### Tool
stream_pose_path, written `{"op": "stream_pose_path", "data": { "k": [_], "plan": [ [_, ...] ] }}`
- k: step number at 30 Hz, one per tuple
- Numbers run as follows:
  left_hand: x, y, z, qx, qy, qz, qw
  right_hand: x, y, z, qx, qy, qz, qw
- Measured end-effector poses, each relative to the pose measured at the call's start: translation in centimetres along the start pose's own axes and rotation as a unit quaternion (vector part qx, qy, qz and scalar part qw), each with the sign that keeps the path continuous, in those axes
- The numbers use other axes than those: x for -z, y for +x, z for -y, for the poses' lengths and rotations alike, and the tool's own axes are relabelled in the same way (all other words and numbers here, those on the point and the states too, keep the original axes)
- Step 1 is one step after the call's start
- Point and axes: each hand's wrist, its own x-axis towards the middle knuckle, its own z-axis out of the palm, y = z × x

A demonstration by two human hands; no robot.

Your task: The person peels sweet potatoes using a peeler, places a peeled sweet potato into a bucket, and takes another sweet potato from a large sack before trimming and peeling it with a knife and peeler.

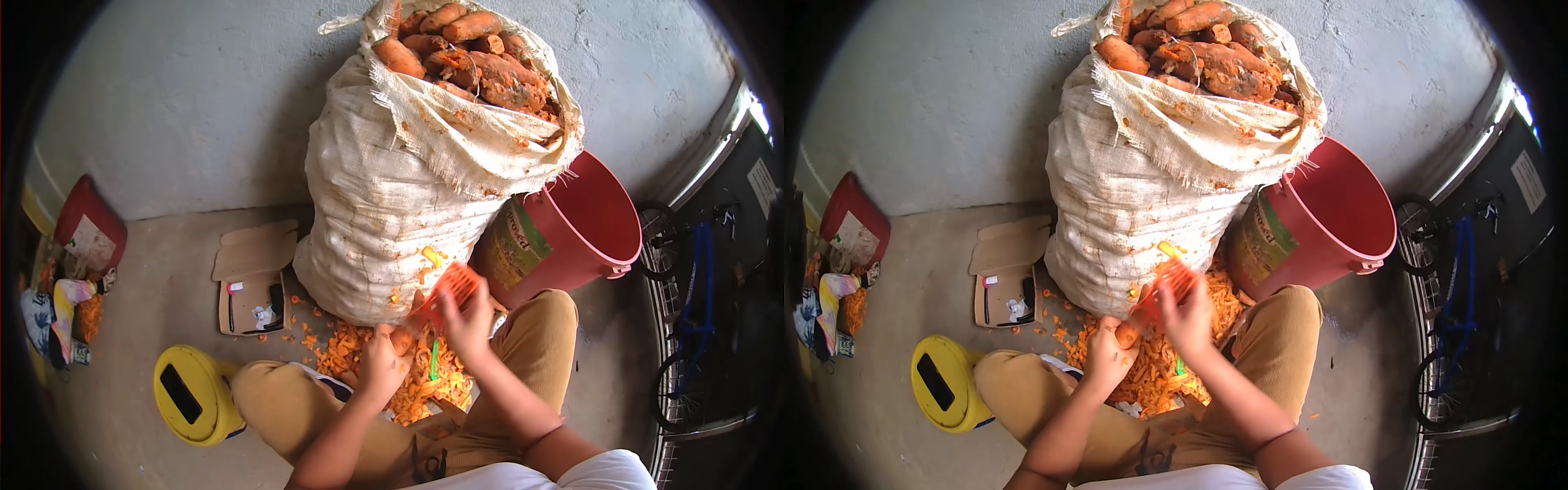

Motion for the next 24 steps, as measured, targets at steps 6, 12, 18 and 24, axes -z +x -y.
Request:
{"op": "stream_pose_path", "data": {
  "k": [6,12,18,24],
  "plan": [
    [-0.1,-0.2,1.1,-0.007,0.001,-0.017,1.000,-0.9,-0.8,-0.5,-0.032,-0.038,0.019,0.999],
    [0.6,-0.7,-0.2,0.036,0.050,0.011,0.998,3.0,4.6,-2.4,-0.086,-0.074,-0.120,0.986],
    [1.0,-0.6,-1.4,-0.003,0.101,-0.009,0.995,-0.9,-1.2,0.9,0.061,-0.132,0.041,0.988],
    [0.9,-1.1,-1.6,-0.008,0.107,0.012,0.994,1.8,3.7,-3.2,-0.073,-0.081,-0.085,0.990]
  ]
}}
